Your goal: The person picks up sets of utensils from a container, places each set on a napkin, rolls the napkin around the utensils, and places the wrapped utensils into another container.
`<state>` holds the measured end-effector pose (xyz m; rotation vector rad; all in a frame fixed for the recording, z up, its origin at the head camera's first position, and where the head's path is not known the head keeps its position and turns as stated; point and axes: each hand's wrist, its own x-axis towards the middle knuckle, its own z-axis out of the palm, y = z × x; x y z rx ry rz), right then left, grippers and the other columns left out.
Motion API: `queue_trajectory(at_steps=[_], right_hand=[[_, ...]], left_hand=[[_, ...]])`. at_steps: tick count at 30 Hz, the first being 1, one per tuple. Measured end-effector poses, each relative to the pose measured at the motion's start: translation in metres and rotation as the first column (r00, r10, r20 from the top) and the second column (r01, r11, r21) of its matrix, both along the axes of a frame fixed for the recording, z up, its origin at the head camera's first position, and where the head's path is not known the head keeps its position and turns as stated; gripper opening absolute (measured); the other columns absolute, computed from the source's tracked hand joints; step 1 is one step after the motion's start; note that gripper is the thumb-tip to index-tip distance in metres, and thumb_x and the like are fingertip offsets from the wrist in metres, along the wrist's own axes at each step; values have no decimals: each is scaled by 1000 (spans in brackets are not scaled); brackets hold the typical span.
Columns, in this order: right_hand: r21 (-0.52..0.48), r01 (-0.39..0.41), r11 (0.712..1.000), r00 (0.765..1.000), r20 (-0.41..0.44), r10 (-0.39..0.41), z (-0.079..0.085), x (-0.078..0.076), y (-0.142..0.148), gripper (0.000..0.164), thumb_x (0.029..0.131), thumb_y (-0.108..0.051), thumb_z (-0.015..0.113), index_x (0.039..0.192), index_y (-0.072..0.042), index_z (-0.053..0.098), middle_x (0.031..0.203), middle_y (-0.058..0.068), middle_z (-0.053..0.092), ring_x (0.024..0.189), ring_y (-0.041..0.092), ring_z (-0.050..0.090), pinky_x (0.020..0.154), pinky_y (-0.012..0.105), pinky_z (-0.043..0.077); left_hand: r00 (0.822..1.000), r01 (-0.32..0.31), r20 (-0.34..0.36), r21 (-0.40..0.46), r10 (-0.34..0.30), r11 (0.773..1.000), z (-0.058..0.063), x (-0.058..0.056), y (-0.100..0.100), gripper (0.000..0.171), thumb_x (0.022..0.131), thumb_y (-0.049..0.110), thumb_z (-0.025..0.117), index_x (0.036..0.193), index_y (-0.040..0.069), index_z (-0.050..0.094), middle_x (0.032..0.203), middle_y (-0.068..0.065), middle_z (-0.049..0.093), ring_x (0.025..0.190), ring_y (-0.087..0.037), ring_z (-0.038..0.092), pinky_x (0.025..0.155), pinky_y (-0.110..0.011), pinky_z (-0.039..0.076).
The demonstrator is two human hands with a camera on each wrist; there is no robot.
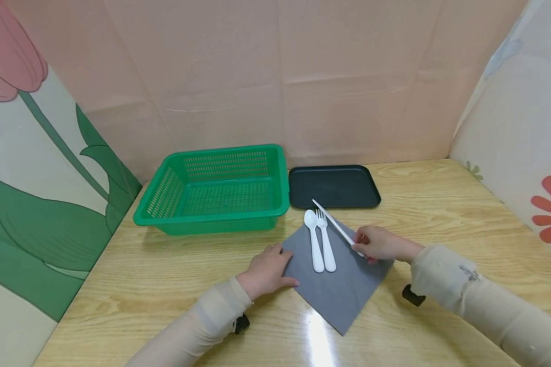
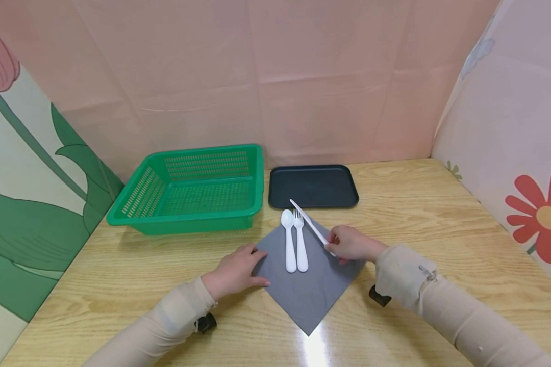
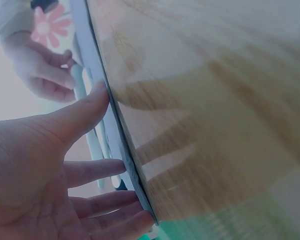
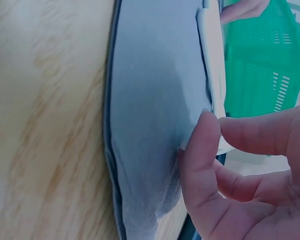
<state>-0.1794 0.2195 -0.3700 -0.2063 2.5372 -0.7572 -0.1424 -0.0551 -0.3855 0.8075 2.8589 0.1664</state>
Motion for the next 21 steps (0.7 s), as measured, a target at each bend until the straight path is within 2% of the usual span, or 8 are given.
queue_trajectory(at_steps=[13,21], right_hand=[[-106,16,994,1000,20,-14,0,7,-2,15,92,-13,55,95,2,55,71,5,54,62,13,55,59,29,53],[-139,37,990,998,62,-29,0,8,-2,15,94,-14,53,95,2,54,72,5,53,64,13,54,60,29,53]], left_hand=[[1000,4,-2,-1,-4,1000,-2,-1,-1,65,80,49,67,127,7,56,122,-13,55,110,-25,55,86,-35,51],[1000,3,-6,-3,-3,1000,-3,-2,-1,66,80,50,67,128,7,55,123,-14,55,112,-26,55,86,-36,51]])
